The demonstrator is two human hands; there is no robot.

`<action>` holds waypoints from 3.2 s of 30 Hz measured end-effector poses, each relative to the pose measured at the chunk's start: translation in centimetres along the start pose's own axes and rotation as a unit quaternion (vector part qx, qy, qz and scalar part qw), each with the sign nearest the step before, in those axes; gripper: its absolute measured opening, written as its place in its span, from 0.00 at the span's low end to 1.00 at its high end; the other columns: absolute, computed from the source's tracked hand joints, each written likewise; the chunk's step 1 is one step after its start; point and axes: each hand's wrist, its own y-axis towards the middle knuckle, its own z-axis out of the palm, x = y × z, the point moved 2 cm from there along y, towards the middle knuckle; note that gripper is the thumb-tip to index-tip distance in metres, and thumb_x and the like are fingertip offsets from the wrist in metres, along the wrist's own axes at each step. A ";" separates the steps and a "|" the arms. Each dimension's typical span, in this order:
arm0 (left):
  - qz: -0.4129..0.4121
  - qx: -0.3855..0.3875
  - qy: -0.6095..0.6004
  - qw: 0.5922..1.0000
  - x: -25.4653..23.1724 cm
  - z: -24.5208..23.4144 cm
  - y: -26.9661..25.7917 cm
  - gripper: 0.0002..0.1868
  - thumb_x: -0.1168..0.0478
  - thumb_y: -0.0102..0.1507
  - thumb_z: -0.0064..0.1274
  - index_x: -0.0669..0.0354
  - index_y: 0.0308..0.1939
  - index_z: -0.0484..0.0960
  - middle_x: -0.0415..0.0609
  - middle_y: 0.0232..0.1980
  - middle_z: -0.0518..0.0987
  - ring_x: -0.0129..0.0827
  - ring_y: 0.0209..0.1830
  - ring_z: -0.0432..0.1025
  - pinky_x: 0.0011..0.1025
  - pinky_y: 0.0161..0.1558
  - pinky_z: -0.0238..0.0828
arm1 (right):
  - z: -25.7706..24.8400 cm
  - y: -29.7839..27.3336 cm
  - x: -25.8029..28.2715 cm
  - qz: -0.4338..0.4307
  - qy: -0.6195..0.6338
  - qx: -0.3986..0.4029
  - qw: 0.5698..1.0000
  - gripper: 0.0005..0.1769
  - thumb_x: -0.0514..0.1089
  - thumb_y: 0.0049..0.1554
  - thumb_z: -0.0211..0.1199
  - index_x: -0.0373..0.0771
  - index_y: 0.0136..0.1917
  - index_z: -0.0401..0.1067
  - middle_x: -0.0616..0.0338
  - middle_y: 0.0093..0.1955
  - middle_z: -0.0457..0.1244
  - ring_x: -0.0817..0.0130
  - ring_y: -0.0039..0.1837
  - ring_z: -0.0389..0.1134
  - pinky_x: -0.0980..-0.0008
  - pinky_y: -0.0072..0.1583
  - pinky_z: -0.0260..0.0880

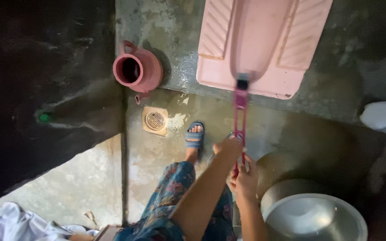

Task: The person scrubs a pink squat toilet with a long-handled brush, repeatedly brushing the basin and surrounding floor area. A pink watering can and a metal cup are visible nearby.

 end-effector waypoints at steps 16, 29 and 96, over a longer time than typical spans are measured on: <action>-0.067 -0.003 -0.045 0.997 10.2 -6.0 2.0 0.23 0.39 0.66 0.52 0.49 0.54 0.84 0.53 0.52 0.84 0.46 0.54 0.80 0.46 0.51 0.75 | 8.7 2.2 -2.4 -0.067 -0.042 0.164 0.983 0.17 0.49 0.63 0.53 0.59 0.66 0.67 0.58 0.25 0.55 0.71 0.20 0.52 0.70 0.21 0.43; 0.025 0.024 0.027 0.999 9.7 -3.6 -0.3 0.25 0.36 0.64 0.53 0.48 0.53 0.84 0.53 0.51 0.84 0.45 0.53 0.80 0.46 0.51 0.75 | 5.5 4.6 -7.7 0.023 0.233 0.094 0.968 0.18 0.52 0.64 0.51 0.48 0.65 0.67 0.62 0.43 0.67 0.65 0.35 0.68 0.63 0.32 0.67; -0.074 0.061 -0.348 0.933 -8.0 -2.0 1.6 0.32 0.39 0.74 0.41 0.64 0.50 0.87 0.56 0.44 0.88 0.49 0.45 0.83 0.44 0.42 0.80 | 0.1 5.6 4.1 0.019 0.025 -0.154 0.988 0.19 0.51 0.68 0.50 0.58 0.71 0.58 0.65 0.27 0.62 0.76 0.24 0.62 0.72 0.26 0.64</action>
